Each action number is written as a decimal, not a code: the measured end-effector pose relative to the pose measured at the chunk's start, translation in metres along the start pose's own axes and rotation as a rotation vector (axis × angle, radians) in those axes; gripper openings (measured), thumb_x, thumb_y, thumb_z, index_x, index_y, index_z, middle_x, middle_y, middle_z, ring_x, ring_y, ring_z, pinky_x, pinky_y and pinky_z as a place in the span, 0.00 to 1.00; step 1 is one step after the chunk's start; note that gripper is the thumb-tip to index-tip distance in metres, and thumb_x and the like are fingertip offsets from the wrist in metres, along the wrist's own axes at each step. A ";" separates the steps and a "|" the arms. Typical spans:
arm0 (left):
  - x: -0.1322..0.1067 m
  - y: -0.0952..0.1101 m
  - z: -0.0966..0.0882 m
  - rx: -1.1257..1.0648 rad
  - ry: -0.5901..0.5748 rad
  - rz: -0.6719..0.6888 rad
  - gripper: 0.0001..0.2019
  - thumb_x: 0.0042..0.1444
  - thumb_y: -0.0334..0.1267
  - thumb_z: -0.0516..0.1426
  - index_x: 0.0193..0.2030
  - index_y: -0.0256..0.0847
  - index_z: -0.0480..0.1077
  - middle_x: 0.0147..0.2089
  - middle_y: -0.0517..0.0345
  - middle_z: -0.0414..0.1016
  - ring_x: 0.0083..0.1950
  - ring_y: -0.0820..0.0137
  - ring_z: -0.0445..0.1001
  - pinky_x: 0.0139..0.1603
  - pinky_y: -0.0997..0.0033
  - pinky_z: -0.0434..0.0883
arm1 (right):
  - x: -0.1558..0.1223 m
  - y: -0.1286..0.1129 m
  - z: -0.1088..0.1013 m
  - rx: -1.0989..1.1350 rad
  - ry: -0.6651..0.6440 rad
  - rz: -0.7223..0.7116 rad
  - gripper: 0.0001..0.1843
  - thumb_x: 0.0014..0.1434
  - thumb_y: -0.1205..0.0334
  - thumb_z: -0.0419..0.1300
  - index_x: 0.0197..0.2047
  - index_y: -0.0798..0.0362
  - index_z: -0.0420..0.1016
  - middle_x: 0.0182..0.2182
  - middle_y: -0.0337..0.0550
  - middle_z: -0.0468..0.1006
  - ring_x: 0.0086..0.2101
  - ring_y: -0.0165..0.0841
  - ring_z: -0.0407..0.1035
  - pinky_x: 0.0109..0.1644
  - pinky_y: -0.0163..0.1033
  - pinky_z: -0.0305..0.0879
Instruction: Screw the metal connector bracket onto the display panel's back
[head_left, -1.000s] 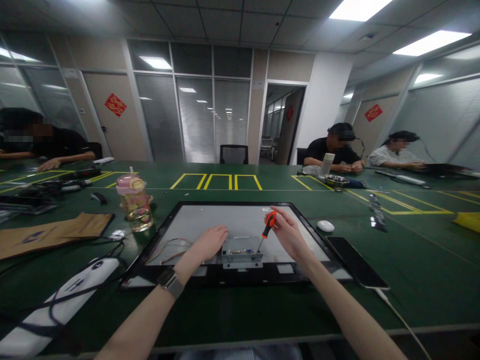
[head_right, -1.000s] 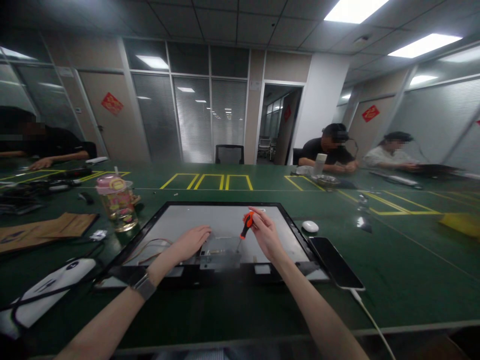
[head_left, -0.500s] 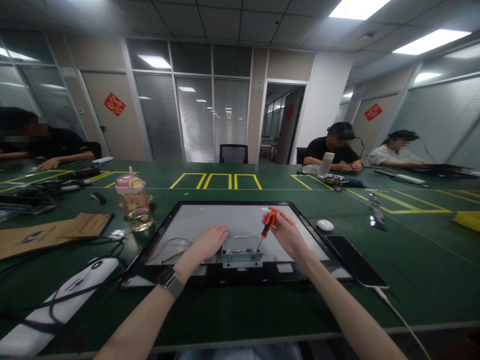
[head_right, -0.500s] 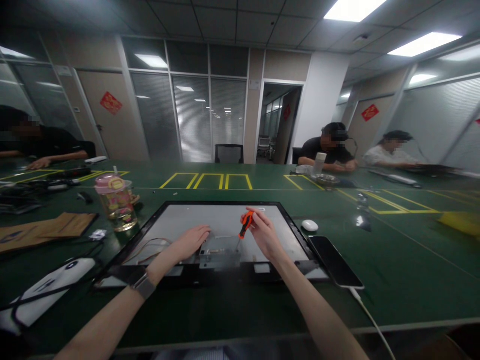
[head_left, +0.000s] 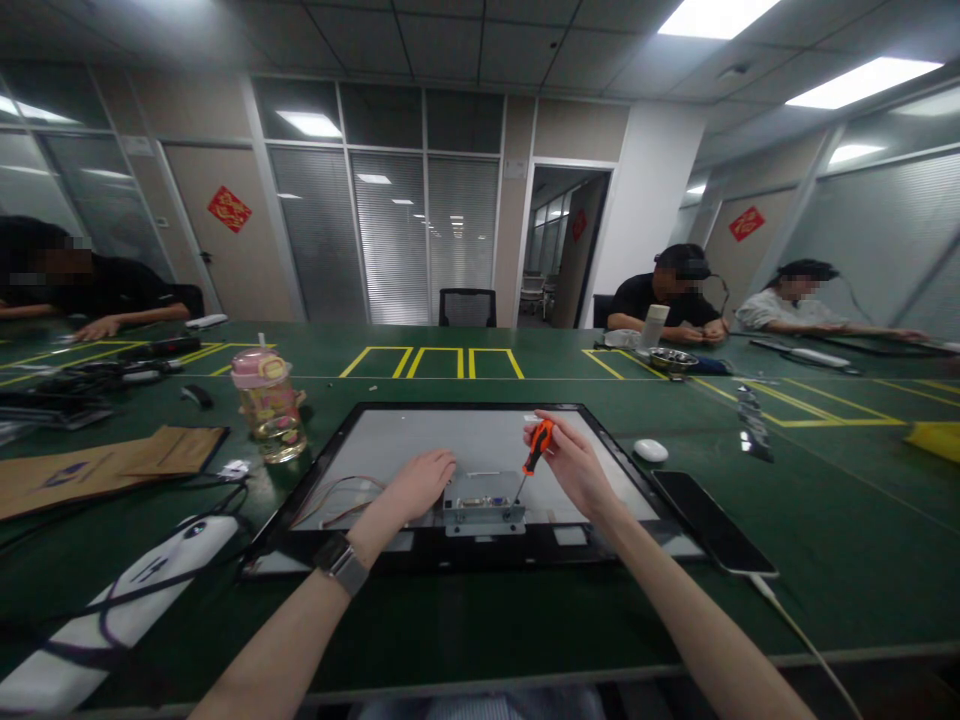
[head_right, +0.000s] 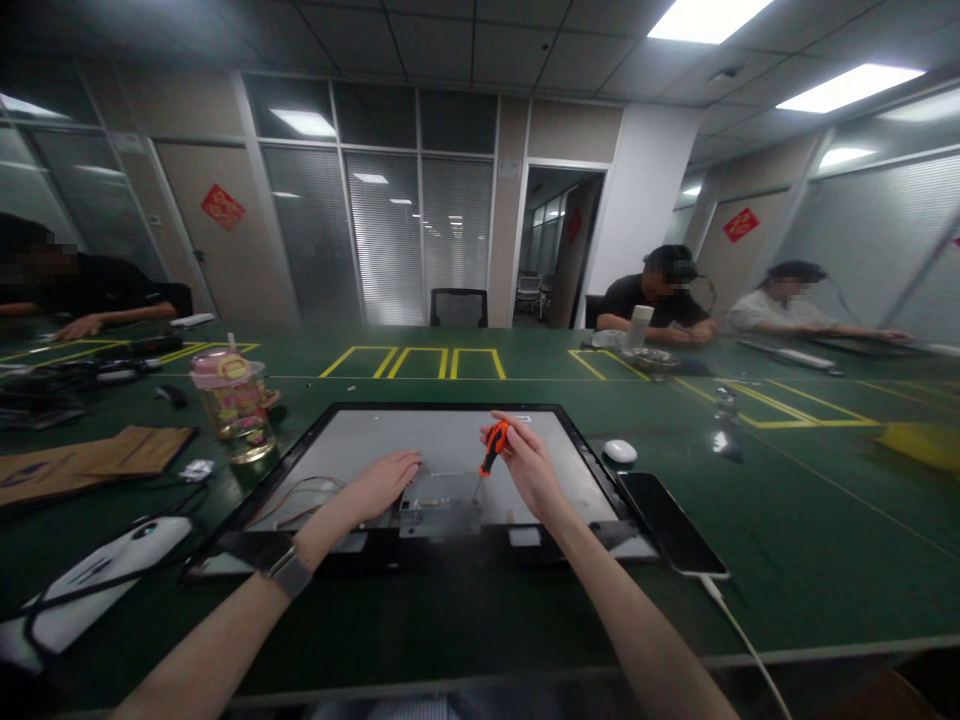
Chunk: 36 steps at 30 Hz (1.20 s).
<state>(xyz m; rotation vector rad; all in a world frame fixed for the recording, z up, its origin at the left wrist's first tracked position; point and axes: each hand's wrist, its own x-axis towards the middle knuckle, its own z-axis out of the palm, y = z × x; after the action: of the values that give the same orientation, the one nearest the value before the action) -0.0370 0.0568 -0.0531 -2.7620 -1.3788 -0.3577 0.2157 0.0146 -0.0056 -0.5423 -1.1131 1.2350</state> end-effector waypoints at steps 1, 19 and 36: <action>0.000 0.000 0.000 0.006 -0.004 0.007 0.18 0.64 0.36 0.39 0.52 0.35 0.65 0.57 0.46 0.66 0.58 0.65 0.64 0.58 0.61 0.61 | 0.000 0.000 0.000 -0.009 -0.010 -0.005 0.16 0.52 0.55 0.61 0.44 0.49 0.74 0.38 0.45 0.78 0.41 0.39 0.71 0.55 0.51 0.57; 0.000 0.002 -0.002 0.053 -0.022 0.004 0.18 0.64 0.34 0.40 0.53 0.33 0.64 0.57 0.43 0.66 0.58 0.63 0.64 0.57 0.61 0.62 | 0.000 0.003 0.001 -0.059 0.018 -0.077 0.13 0.53 0.58 0.61 0.43 0.48 0.76 0.37 0.43 0.78 0.40 0.37 0.71 0.51 0.47 0.60; -0.001 -0.001 0.001 0.104 0.004 0.060 0.17 0.63 0.32 0.40 0.52 0.31 0.65 0.56 0.42 0.66 0.57 0.63 0.65 0.56 0.60 0.63 | 0.002 0.008 -0.003 -0.107 0.112 -0.087 0.14 0.49 0.58 0.64 0.41 0.47 0.76 0.33 0.41 0.78 0.37 0.35 0.70 0.50 0.46 0.61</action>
<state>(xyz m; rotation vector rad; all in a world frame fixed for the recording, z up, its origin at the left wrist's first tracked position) -0.0379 0.0563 -0.0546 -2.7100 -1.2715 -0.2802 0.2146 0.0194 -0.0129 -0.6295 -1.1011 1.0616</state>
